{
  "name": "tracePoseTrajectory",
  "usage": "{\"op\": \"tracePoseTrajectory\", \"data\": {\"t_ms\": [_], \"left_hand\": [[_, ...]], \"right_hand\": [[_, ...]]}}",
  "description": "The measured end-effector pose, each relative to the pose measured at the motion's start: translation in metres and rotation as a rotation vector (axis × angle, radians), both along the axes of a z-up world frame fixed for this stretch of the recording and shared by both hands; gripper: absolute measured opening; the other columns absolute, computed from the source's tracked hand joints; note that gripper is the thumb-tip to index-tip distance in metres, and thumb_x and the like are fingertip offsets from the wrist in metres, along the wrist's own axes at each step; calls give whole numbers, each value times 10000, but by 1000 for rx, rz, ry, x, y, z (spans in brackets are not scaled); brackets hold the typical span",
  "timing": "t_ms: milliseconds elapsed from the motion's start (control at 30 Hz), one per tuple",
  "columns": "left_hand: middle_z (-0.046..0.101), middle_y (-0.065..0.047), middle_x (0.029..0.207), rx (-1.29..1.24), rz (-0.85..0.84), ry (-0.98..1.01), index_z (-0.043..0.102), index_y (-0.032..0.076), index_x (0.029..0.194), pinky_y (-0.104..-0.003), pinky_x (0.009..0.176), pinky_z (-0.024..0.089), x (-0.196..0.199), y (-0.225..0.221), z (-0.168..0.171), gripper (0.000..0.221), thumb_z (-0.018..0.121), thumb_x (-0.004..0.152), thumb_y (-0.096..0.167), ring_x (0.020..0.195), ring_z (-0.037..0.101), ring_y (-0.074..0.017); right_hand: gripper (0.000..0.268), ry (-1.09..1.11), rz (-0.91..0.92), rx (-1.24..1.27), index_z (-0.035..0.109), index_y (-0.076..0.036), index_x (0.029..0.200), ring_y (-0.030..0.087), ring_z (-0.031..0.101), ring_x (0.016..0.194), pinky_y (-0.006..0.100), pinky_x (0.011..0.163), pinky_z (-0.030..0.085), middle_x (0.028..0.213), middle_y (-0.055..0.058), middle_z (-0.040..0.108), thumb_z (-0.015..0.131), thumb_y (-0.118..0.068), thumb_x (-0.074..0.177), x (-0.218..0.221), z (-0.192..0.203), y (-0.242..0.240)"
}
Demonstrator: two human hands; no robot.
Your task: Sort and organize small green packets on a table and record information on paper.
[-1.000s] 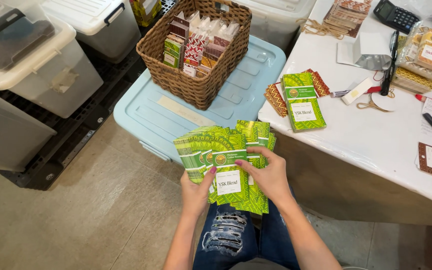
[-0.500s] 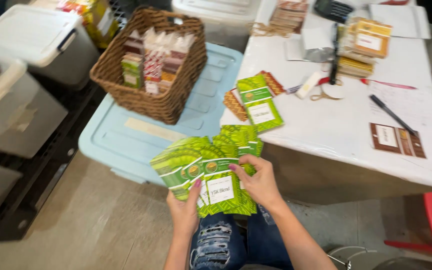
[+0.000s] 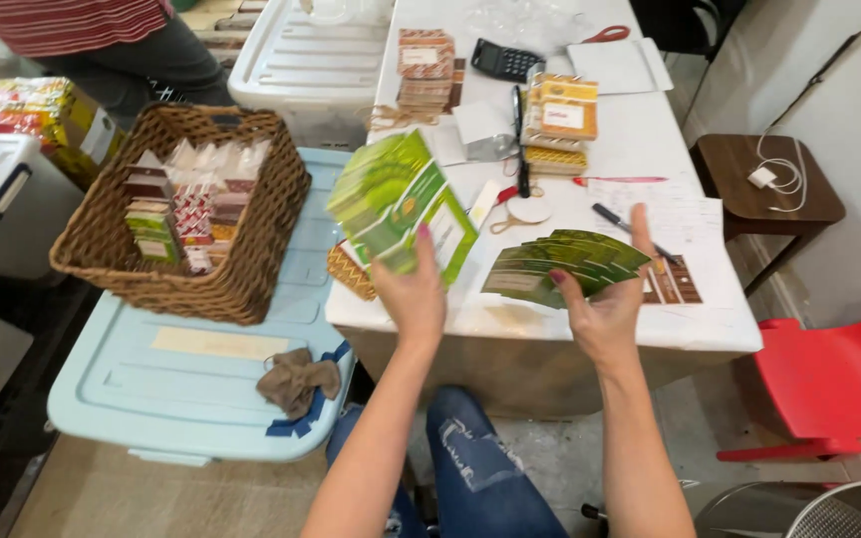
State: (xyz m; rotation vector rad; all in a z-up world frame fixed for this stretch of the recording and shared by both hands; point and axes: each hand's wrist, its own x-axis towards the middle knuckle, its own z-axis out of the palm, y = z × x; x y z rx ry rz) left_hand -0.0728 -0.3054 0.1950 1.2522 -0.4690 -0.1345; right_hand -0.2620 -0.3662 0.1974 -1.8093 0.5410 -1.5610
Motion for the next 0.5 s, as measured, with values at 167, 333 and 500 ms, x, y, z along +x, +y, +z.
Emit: {"op": "tracePoseTrajectory", "data": {"t_ms": [167,333,500], "left_hand": [[661,-280,1237,-19,-276,119,533,-55,1366,-482,1034,508,-45,-60,19,489,700,989,209,1030,683,-270],[679,-159,1227,-27,-277,67,574,26,1366,-475,1050,475,-59,-81,-15,484,745,952,211,1113,638,-199],[629,-69,979,38,-341,92,538,46,1335,-345,796,503,-57,-74,14,373,653,1003,170,809,584,-139]], "right_hand": [[1029,-96,14,-56,18,-65,1633,247,673,1043,411,991,556,1196,201,638,730,57,900,4,-28,-32],[1122,-99,-134,-84,-104,-337,1629,312,708,886,457,825,631,1234,202,554,721,-49,926,8,-35,-35],[325,80,-293,-197,570,-146,1279,304,619,1136,458,1046,494,1161,93,595,639,-240,975,23,5,-23]]}}
